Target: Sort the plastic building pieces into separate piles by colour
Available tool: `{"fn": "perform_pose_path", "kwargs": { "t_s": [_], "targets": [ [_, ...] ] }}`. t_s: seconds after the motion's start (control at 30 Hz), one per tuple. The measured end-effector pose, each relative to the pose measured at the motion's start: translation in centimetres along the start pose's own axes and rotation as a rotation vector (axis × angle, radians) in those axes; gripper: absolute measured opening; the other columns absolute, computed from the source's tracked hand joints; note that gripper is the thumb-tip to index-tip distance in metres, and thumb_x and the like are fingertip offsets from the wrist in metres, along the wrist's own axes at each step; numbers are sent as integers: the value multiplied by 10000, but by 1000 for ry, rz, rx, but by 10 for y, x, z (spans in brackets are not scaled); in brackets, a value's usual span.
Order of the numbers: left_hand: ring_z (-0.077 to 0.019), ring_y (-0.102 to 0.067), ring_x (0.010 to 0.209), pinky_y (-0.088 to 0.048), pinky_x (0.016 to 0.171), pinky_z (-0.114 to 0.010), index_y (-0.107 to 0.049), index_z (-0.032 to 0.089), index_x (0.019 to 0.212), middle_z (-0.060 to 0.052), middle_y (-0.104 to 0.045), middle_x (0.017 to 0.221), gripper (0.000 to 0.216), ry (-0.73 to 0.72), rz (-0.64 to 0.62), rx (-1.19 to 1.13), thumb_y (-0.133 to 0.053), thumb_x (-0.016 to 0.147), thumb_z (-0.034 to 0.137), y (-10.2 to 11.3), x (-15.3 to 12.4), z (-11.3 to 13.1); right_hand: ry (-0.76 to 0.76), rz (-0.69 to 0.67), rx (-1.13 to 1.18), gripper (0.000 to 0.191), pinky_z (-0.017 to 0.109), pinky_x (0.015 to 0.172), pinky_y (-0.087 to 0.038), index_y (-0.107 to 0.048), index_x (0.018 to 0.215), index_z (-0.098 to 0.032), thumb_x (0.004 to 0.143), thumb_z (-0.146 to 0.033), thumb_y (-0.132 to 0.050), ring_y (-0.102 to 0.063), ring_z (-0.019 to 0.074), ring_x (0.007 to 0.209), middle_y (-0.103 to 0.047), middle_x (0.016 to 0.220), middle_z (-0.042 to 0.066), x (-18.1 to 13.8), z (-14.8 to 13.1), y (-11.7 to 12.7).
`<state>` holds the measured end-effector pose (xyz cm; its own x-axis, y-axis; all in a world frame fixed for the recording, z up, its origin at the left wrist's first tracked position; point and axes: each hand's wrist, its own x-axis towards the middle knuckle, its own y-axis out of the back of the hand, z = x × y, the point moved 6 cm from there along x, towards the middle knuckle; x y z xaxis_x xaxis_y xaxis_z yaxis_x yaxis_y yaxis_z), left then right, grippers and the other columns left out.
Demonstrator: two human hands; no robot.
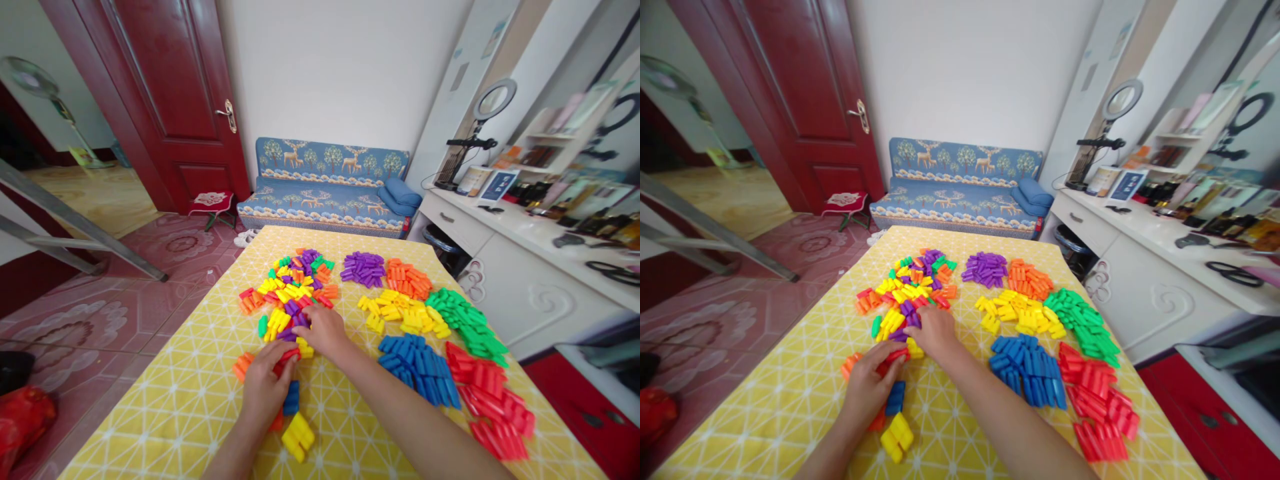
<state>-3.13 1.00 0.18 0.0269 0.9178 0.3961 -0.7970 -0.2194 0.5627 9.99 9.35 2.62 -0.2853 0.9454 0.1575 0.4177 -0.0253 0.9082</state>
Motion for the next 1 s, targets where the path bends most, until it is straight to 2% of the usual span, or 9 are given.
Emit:
{"fn": "perform_pose_path", "kwargs": {
  "t_s": [0.1,0.2,0.33,0.43,0.6,0.7,0.8,0.9,1.0],
  "targets": [
    [-204,-644,916,-520,840,-348,-685,208,876,-59,-687,950,176,8,-15,-44,-539,874,307,1,1,5,-46,71,212,141,262,667,-430,-662,802,-223,707,-324,-683,-621,170,740,-684,806,18,0,-2,-4],
    [-200,-647,911,-522,837,-337,-657,195,929,-63,-679,967,179,57,22,-104,-556,866,330,3,1,4,-151,163,645,72,253,629,-450,-624,758,-198,696,-233,-635,-598,144,648,-643,692,-9,-4,2,-4],
    [-207,-658,882,-537,818,-352,-541,171,1192,-81,-679,1018,443,139,111,-138,-635,812,380,6,-2,-4,-231,141,1205,198,239,513,-452,-587,848,-194,694,-298,-656,-565,128,567,-603,703,-21,-25,-4,-11],
    [-230,-655,945,-527,846,-369,-547,184,1235,-89,-687,1061,472,90,61,-87,-632,815,381,3,-3,-2,-208,87,1384,323,238,509,-464,-585,1004,-224,710,-324,-673,-585,130,596,-623,792,-11,-44,-15,-17],
    [-233,-654,946,-524,837,-365,-671,215,1044,-75,-706,1013,248,-21,-1,21,-587,847,341,1,-1,2,-222,144,1384,241,229,523,-454,-622,897,-206,715,-346,-697,-555,120,601,-624,756,-2,-59,-11,-21],
    [-227,-663,898,-532,810,-359,-694,218,948,-64,-714,940,205,-52,13,62,-590,842,359,1,0,3,-228,226,1325,222,216,498,-429,-627,855,-193,712,-345,-702,-560,131,631,-631,747,9,-63,-1,-14],
    [-223,-666,895,-537,807,-357,-694,220,951,-64,-716,940,215,-61,8,65,-573,852,366,0,0,2,-222,260,1287,233,209,483,-421,-623,909,-202,732,-339,-684,-583,141,658,-650,780,19,-65,8,-6],
    [-225,-664,905,-535,821,-367,-692,220,948,-66,-716,943,218,-53,5,71,-566,857,372,0,0,1,-215,274,1237,281,204,464,-423,-594,964,-208,730,-341,-671,-600,142,639,-661,788,16,-56,23,6],
    [-227,-660,913,-534,828,-374,-691,220,948,-66,-715,947,218,-37,3,78,-570,856,377,-1,-1,-1,-230,307,1008,248,221,478,-461,-593,927,-185,745,-352,-617,-627,159,646,-680,782,31,-30,52,26]
  ]
}}
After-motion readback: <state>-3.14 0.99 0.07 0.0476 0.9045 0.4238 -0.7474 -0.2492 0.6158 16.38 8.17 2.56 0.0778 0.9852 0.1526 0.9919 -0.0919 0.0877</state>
